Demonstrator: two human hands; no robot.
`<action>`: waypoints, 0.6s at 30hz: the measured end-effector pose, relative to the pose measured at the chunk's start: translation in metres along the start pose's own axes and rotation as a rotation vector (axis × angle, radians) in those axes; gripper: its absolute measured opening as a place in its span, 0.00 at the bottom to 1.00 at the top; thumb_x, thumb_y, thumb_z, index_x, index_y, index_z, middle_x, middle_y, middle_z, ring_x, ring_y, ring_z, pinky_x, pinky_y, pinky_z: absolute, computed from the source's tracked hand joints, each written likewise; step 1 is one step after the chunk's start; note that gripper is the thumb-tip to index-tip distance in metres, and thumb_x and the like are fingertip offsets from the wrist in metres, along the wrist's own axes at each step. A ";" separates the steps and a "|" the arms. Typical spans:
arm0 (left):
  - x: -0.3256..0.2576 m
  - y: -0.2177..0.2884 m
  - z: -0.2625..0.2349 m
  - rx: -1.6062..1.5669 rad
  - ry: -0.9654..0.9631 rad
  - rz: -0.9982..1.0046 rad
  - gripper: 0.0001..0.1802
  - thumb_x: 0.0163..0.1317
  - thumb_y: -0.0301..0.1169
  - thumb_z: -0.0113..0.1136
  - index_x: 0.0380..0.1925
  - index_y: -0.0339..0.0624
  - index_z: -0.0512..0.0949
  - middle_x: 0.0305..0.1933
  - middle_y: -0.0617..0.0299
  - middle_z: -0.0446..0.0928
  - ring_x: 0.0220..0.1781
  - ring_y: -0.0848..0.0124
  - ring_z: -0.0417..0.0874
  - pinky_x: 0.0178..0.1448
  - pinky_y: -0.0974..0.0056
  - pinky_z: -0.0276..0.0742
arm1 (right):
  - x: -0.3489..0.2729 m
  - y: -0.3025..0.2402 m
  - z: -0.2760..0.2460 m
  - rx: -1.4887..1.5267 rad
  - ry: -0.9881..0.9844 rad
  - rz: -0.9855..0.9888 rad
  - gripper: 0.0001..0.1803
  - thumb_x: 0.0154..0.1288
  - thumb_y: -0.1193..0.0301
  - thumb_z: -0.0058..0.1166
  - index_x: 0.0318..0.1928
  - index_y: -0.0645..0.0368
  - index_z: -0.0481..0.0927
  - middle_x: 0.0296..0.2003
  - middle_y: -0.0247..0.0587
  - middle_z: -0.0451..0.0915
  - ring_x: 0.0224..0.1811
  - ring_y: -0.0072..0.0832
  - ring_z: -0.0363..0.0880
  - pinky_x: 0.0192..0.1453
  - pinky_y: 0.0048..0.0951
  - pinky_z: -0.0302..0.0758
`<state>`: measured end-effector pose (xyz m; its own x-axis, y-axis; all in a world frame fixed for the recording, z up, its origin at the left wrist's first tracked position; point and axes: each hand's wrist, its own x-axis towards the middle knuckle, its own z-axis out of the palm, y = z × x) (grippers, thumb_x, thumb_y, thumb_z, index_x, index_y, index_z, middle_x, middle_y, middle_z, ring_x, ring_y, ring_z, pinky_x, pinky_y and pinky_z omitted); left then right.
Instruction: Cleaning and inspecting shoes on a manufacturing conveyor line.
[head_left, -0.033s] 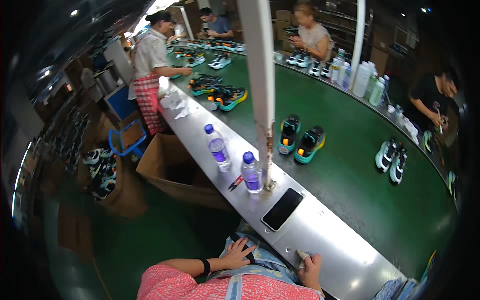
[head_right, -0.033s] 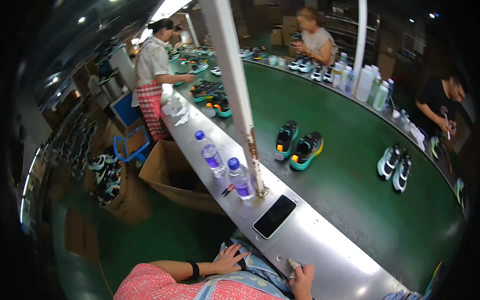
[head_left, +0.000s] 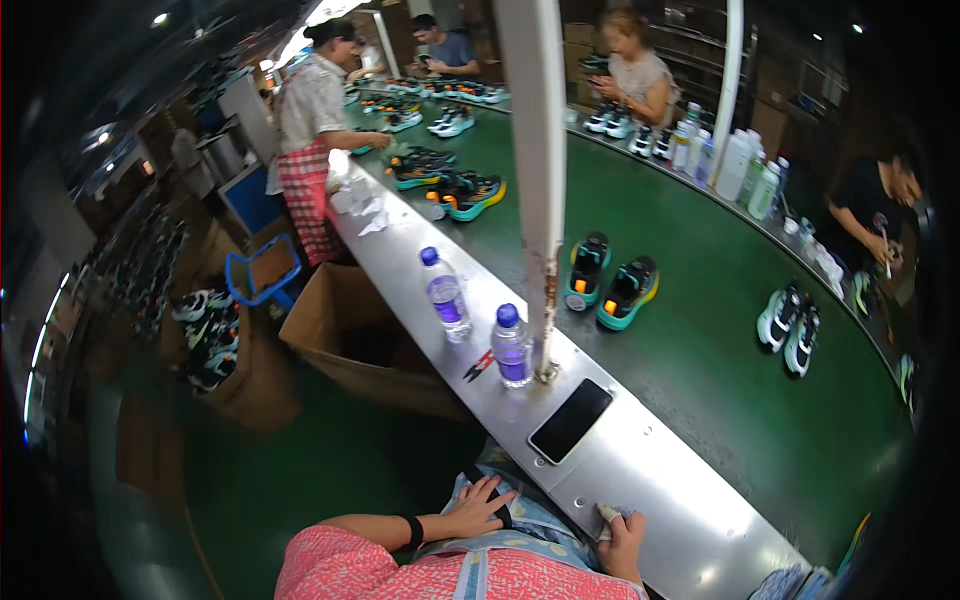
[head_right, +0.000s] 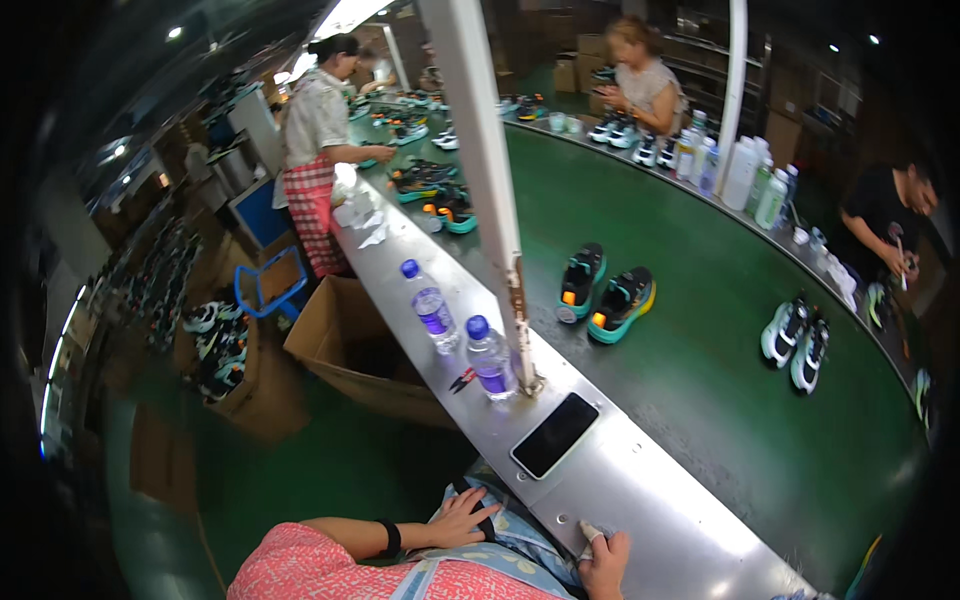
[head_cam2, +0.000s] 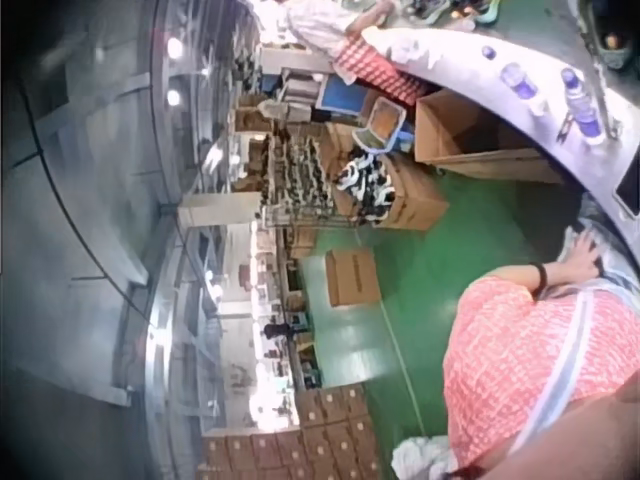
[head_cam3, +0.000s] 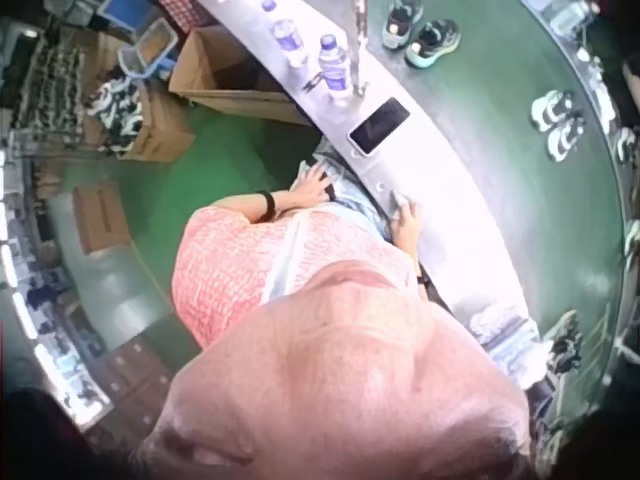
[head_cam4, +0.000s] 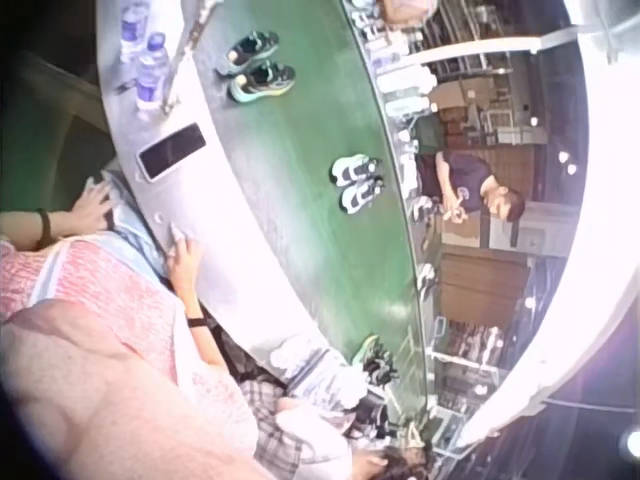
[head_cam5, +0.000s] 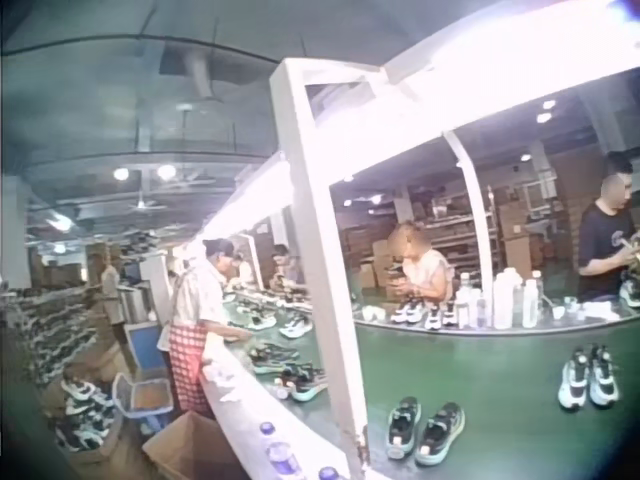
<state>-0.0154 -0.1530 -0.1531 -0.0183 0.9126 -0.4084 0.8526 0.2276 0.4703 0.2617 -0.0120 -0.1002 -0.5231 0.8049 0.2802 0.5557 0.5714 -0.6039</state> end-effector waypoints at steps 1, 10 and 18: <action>0.000 0.000 0.001 -0.008 0.016 -0.021 0.39 0.58 0.47 0.53 0.71 0.60 0.56 0.75 0.40 0.44 0.77 0.43 0.41 0.70 0.34 0.45 | 0.000 -0.004 -0.002 0.009 -0.013 -0.023 0.20 0.49 0.82 0.55 0.43 0.52 0.85 0.29 0.45 0.68 0.34 0.43 0.67 0.39 0.38 0.65; -0.001 -0.005 0.010 -0.039 0.036 -0.003 0.39 0.60 0.46 0.52 0.72 0.62 0.55 0.77 0.43 0.42 0.78 0.42 0.39 0.71 0.31 0.42 | 0.002 -0.007 0.000 -0.035 0.024 -0.020 0.19 0.51 0.82 0.54 0.43 0.53 0.84 0.31 0.45 0.69 0.36 0.43 0.67 0.42 0.39 0.66; -0.002 -0.001 0.012 -0.049 0.053 -0.023 0.41 0.58 0.45 0.55 0.72 0.62 0.54 0.76 0.43 0.42 0.77 0.42 0.41 0.70 0.32 0.44 | 0.000 -0.003 0.001 -0.017 0.042 -0.031 0.20 0.49 0.83 0.53 0.44 0.54 0.84 0.32 0.45 0.70 0.38 0.43 0.68 0.44 0.38 0.67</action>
<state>-0.0102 -0.1588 -0.1623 -0.0665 0.9232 -0.3786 0.8252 0.2642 0.4993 0.2594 -0.0140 -0.0986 -0.5127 0.7926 0.3301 0.5505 0.5985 -0.5820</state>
